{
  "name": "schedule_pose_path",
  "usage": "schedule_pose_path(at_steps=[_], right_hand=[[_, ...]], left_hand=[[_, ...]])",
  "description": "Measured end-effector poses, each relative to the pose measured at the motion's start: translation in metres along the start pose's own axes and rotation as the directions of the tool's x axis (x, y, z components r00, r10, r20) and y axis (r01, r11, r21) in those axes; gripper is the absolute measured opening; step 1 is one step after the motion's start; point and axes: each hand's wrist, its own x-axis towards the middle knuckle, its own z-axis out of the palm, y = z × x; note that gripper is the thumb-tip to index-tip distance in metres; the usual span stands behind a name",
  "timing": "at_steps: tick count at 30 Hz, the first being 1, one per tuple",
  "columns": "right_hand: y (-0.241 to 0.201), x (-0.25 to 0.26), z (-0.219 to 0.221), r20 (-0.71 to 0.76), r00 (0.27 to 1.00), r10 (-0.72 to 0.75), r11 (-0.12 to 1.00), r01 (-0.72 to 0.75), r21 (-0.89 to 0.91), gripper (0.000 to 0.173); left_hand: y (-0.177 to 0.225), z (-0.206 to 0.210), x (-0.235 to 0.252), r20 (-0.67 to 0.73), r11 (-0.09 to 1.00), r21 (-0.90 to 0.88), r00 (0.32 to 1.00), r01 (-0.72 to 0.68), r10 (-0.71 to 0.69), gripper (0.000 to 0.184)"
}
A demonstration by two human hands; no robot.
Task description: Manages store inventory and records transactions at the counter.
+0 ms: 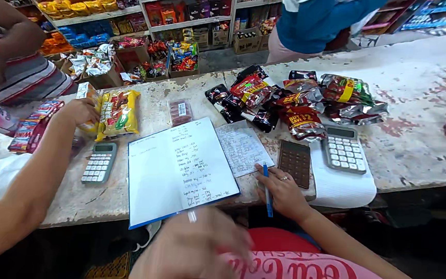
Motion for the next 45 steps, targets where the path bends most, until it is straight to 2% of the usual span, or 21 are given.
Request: schedule_pose_path(at_steps=[1,2,3,4,5,6,7,8,10,14,19,21,25,28,32,34,37,39,42,43,45], right_hand=[[0.000,0.000,0.000,0.000,1.000,0.003,1.000,-0.003,0.006,0.039],[0.000,0.001,-0.001,0.005,1.000,0.002,1.000,-0.002,0.012,0.040],[-0.001,0.001,-0.002,0.009,1.000,0.001,1.000,-0.001,0.013,0.040],[-0.001,0.002,-0.003,0.013,1.000,0.001,1.000,-0.001,0.011,0.040],[-0.002,0.002,-0.003,0.017,1.000,0.003,1.000,-0.003,0.012,0.041],[-0.001,0.002,-0.003,0.017,1.000,0.003,1.000,-0.003,0.015,0.042],[-0.002,0.003,-0.003,0.016,1.000,0.003,1.000,-0.004,0.018,0.042],[-0.002,0.003,-0.004,0.017,1.000,0.007,1.000,-0.007,0.019,0.042],[-0.003,0.003,-0.004,0.014,1.000,0.010,1.000,-0.010,0.016,0.042],[-0.003,0.003,-0.004,-0.004,1.000,0.001,1.000,-0.001,-0.004,0.043],[-0.002,0.002,-0.003,-0.006,1.000,-0.004,1.000,0.004,-0.003,0.042],[-0.002,0.002,-0.004,-0.005,1.000,-0.005,1.000,0.005,-0.005,0.043],[-0.001,0.002,-0.004,0.003,1.000,-0.001,1.000,0.001,-0.016,0.044],[0.000,0.000,-0.003,0.001,1.000,0.004,1.000,-0.004,-0.007,0.045],[0.000,0.000,-0.006,0.009,1.000,0.005,1.000,-0.005,-0.022,0.045],[-0.002,0.001,-0.007,0.018,1.000,0.008,1.000,-0.007,-0.016,0.043],[-0.003,0.000,-0.009,0.040,0.999,0.016,1.000,-0.016,-0.001,0.042],[-0.002,-0.001,-0.008,-0.019,1.000,0.020,1.000,-0.020,0.003,0.038],[0.000,-0.004,-0.013,-0.206,0.961,0.182,0.982,-0.190,-0.020,0.034],[0.004,-0.002,-0.019,-0.218,0.936,0.277,0.957,-0.288,-0.021,0.040],[0.017,0.003,-0.032,-0.102,0.875,0.473,0.880,-0.475,0.003,0.060]], left_hand=[[-0.026,-0.007,-0.007,-0.119,0.986,0.136,0.989,0.101,-0.085,0.034],[-0.054,-0.012,-0.016,-0.245,0.924,0.297,0.954,0.241,-0.170,0.033],[-0.080,-0.013,-0.025,-0.369,0.788,0.469,0.899,0.400,-0.237,0.028],[-0.103,-0.012,-0.033,-0.468,0.594,0.601,0.838,0.535,-0.281,0.025],[-0.120,-0.011,-0.040,-0.533,0.408,0.676,0.790,0.613,-0.304,0.024],[-0.132,-0.010,-0.044,-0.575,0.274,0.705,0.754,0.654,-0.319,0.024],[-0.140,-0.009,-0.048,-0.604,0.192,0.709,0.725,0.678,-0.330,0.025],[-0.143,-0.007,-0.050,-0.630,0.139,0.689,0.683,0.711,-0.370,0.028],[-0.142,-0.006,-0.045,-0.661,0.043,0.622,0.554,0.782,-0.506,0.039],[-0.141,-0.007,-0.033,-0.646,-0.080,0.561,0.375,0.824,-0.665,0.053],[-0.144,-0.005,-0.022,-0.590,-0.176,0.624,0.311,0.761,-0.745,0.052],[-0.147,0.000,-0.017,-0.554,-0.152,0.657,0.336,0.739,-0.762,0.049],[-0.159,0.021,-0.012,-0.477,-0.022,0.736,0.496,0.676,-0.725,0.048],[-0.171,0.041,-0.014,-0.488,0.018,0.781,0.627,0.625,-0.607,0.050],[-0.180,0.057,-0.021,-0.527,0.006,0.805,0.720,0.593,-0.452,0.056],[-0.184,0.058,-0.027,-0.510,0.042,0.819,0.760,0.572,-0.403,0.063],[-0.183,0.055,-0.027,-0.382,0.135,0.848,0.769,0.512,-0.513,0.075],[-0.186,0.052,-0.027,-0.235,0.213,0.890,0.806,0.403,-0.544,0.069],[-0.193,0.052,-0.029,-0.077,0.319,0.910,0.865,0.264,-0.496,0.055],[-0.193,0.052,-0.027,-0.063,0.338,0.906,0.868,0.256,-0.492,0.053],[-0.190,0.055,-0.022,-0.065,0.340,0.897,0.846,0.283,-0.530,0.051]])
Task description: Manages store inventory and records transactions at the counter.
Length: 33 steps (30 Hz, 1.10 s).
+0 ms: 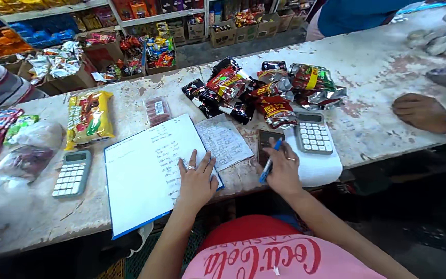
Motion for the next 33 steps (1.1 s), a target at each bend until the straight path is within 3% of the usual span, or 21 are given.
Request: schedule_pose_path(at_steps=[2,4,7,10,22,33], right_hand=[[0.009,0.009,-0.004,0.139,0.985,0.100,0.995,-0.102,0.006,0.072],[0.016,0.012,-0.001,0.190,0.981,0.036,0.999,-0.040,0.018,0.068],[0.026,0.015,0.008,0.183,0.976,-0.116,0.990,0.098,0.103,0.057],[0.030,0.019,0.016,0.145,0.974,-0.175,0.977,0.153,0.148,0.055],[0.021,0.017,0.019,0.153,0.972,-0.176,0.984,0.175,0.016,0.055],[0.021,0.017,0.018,0.144,0.971,-0.189,0.982,0.191,0.003,0.054]], left_hand=[[0.005,0.000,0.002,0.019,1.000,0.009,1.000,0.025,-0.025,0.051],[0.008,0.002,0.005,0.015,0.999,0.024,0.999,0.030,-0.031,0.055],[0.008,0.002,0.007,0.050,0.999,0.038,0.998,0.028,-0.030,0.064],[0.007,-0.001,0.007,0.099,0.999,0.027,0.994,0.034,-0.036,0.067],[0.005,-0.005,0.007,0.133,0.999,-0.027,0.991,0.036,-0.032,0.068],[0.004,-0.005,0.005,0.114,0.999,-0.047,0.993,0.023,-0.018,0.068]])
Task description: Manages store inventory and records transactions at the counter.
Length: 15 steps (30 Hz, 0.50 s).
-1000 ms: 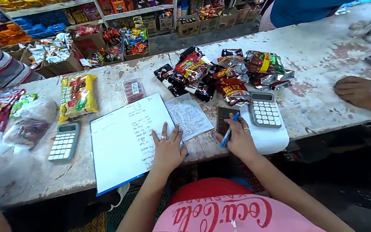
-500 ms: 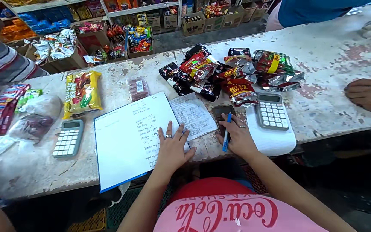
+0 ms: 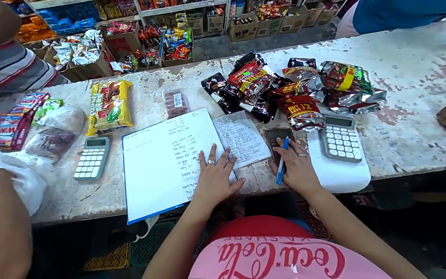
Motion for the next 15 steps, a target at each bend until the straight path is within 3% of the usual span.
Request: schedule_pose_path(at_steps=[15], right_hand=[[-0.0008,0.0008,-0.0002,0.006,1.000,0.012,1.000,-0.012,0.001,0.053]], left_hand=[[0.0011,-0.0027,0.0007,0.033,1.000,0.012,0.999,0.002,-0.003,0.069]])
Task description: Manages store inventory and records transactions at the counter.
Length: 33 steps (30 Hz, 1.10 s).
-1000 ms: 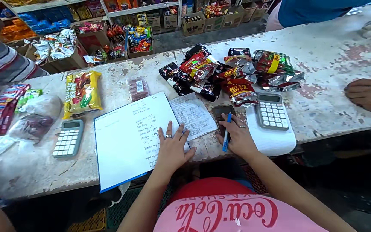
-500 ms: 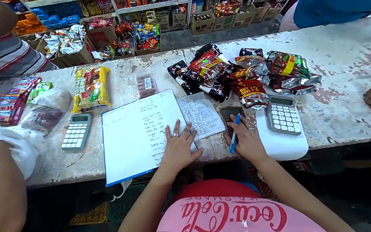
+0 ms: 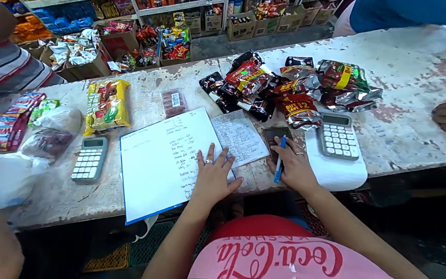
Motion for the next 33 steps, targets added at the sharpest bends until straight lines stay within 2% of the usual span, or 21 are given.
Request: schedule_pose_path(at_steps=[7,12,21,28,33], right_hand=[[-0.0007,0.0000,-0.0004,0.011,1.000,0.019,1.000,-0.019,-0.002,0.053],[-0.0023,0.0001,-0.0015,0.017,0.998,0.053,0.999,-0.052,-0.007,0.054],[-0.0019,0.0003,-0.0019,0.025,0.999,0.047,0.999,-0.046,-0.020,0.054],[-0.0013,-0.0005,-0.0029,0.022,0.998,0.055,0.998,-0.054,-0.009,0.053],[-0.0036,-0.0006,-0.0053,0.040,0.996,0.080,0.997,-0.079,-0.015,0.050]], left_hand=[[-0.0008,0.0024,-0.0006,-0.026,1.000,-0.004,1.000,-0.007,0.007,0.069],[-0.0001,0.0011,0.0002,0.012,1.000,-0.007,1.000,-0.001,0.001,0.070],[-0.0014,0.0062,-0.0021,-0.058,0.999,-0.021,0.998,-0.026,0.025,0.067],[-0.0002,0.0056,-0.0015,-0.043,0.999,-0.005,0.999,-0.032,0.032,0.068],[0.0010,0.0048,-0.0017,-0.002,0.994,-0.002,0.994,-0.106,0.106,0.054]])
